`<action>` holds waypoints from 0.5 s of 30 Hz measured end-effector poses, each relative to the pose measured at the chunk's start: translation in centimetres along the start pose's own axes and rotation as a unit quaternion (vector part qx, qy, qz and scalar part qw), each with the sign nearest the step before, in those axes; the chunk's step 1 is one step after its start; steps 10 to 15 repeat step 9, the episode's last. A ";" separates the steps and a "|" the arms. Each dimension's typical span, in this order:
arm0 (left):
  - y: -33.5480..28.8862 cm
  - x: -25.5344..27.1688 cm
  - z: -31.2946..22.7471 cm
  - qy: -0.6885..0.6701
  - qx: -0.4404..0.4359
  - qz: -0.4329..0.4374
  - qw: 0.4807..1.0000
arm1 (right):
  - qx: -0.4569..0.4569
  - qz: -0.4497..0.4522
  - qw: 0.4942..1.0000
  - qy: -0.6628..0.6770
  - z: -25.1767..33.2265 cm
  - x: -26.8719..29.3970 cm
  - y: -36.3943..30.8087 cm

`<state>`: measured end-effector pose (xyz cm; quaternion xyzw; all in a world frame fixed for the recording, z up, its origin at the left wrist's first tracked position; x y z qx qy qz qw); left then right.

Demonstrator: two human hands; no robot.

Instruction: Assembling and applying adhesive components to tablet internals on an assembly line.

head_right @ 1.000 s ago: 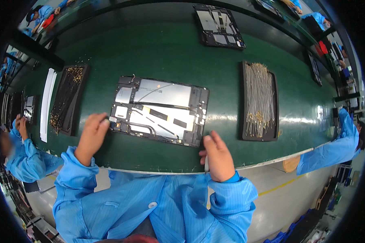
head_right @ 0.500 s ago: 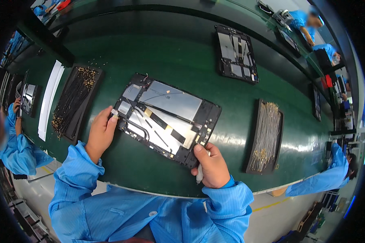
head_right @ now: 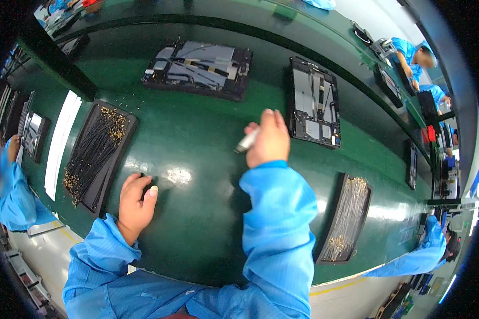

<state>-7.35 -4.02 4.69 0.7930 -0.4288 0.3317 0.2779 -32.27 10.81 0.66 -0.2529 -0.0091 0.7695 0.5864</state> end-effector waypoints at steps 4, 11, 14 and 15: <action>0.1 0.1 -0.7 0.005 -0.011 0.005 1.000 | -0.007 -0.086 0.996 0.025 2.3 7.7 0.4; 0.8 -0.4 -1.1 0.023 -0.026 0.042 0.999 | -0.097 -0.143 0.975 0.137 2.5 13.2 -0.1; 0.8 -0.4 -1.1 0.023 -0.026 0.042 0.999 | -0.097 -0.143 0.975 0.137 2.5 13.2 -0.1; 0.8 -0.4 -1.1 0.023 -0.026 0.042 0.999 | -0.097 -0.143 0.975 0.137 2.5 13.2 -0.1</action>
Point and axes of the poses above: each hand's wrist, its own y-axis towards the middle knuckle, its own x-axis out of the back of the hand, z = x × y, the point moved 9 cm from there along y, towards the middle knuckle, and after that the axes turned 10 degrees about z, right-handed, at the moved point
